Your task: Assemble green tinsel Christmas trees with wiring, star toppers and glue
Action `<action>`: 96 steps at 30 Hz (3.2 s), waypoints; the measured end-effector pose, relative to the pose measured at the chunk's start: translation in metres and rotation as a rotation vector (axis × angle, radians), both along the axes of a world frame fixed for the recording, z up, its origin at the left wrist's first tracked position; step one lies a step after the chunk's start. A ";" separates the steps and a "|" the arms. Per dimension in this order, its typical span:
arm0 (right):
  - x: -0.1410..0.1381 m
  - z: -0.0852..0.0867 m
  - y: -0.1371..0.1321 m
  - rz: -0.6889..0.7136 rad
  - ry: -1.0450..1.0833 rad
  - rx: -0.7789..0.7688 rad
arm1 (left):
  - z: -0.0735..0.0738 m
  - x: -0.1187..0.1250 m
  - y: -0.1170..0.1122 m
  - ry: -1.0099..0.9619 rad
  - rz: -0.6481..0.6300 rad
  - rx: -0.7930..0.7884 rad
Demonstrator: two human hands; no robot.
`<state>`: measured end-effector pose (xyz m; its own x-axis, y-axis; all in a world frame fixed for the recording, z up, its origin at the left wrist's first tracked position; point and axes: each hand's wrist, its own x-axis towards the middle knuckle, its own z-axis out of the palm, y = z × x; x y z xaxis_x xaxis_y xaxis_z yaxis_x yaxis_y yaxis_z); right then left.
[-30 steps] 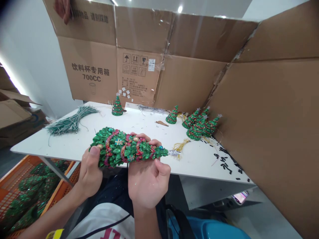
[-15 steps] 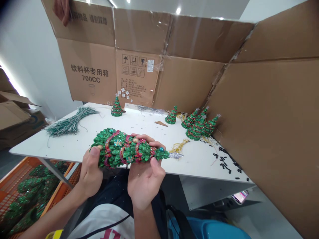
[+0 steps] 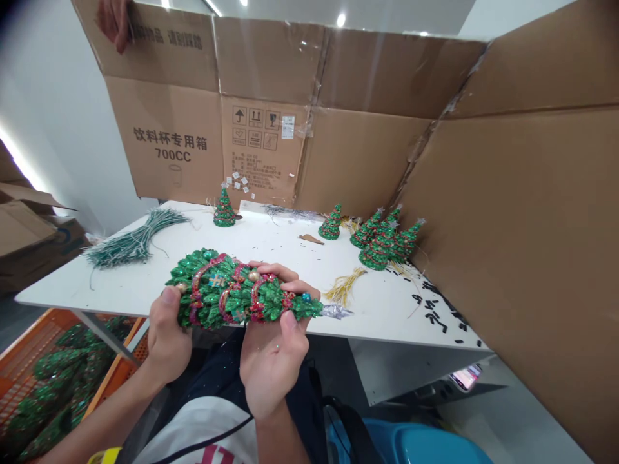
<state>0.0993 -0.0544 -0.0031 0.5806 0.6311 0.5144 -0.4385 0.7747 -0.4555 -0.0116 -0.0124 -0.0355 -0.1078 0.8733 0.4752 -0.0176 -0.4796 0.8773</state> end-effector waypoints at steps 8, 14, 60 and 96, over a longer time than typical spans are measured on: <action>-0.001 0.004 -0.004 0.019 0.007 0.001 | 0.001 0.000 0.001 0.005 -0.016 0.047; 0.002 0.004 -0.008 0.108 0.061 -0.035 | -0.008 -0.002 0.003 -0.023 -0.020 -0.006; 0.014 0.010 -0.017 0.111 0.339 -0.299 | 0.001 0.006 0.006 0.200 -0.204 0.370; 0.029 0.005 -0.006 0.027 0.386 -0.348 | 0.005 0.010 0.008 0.308 -0.330 0.369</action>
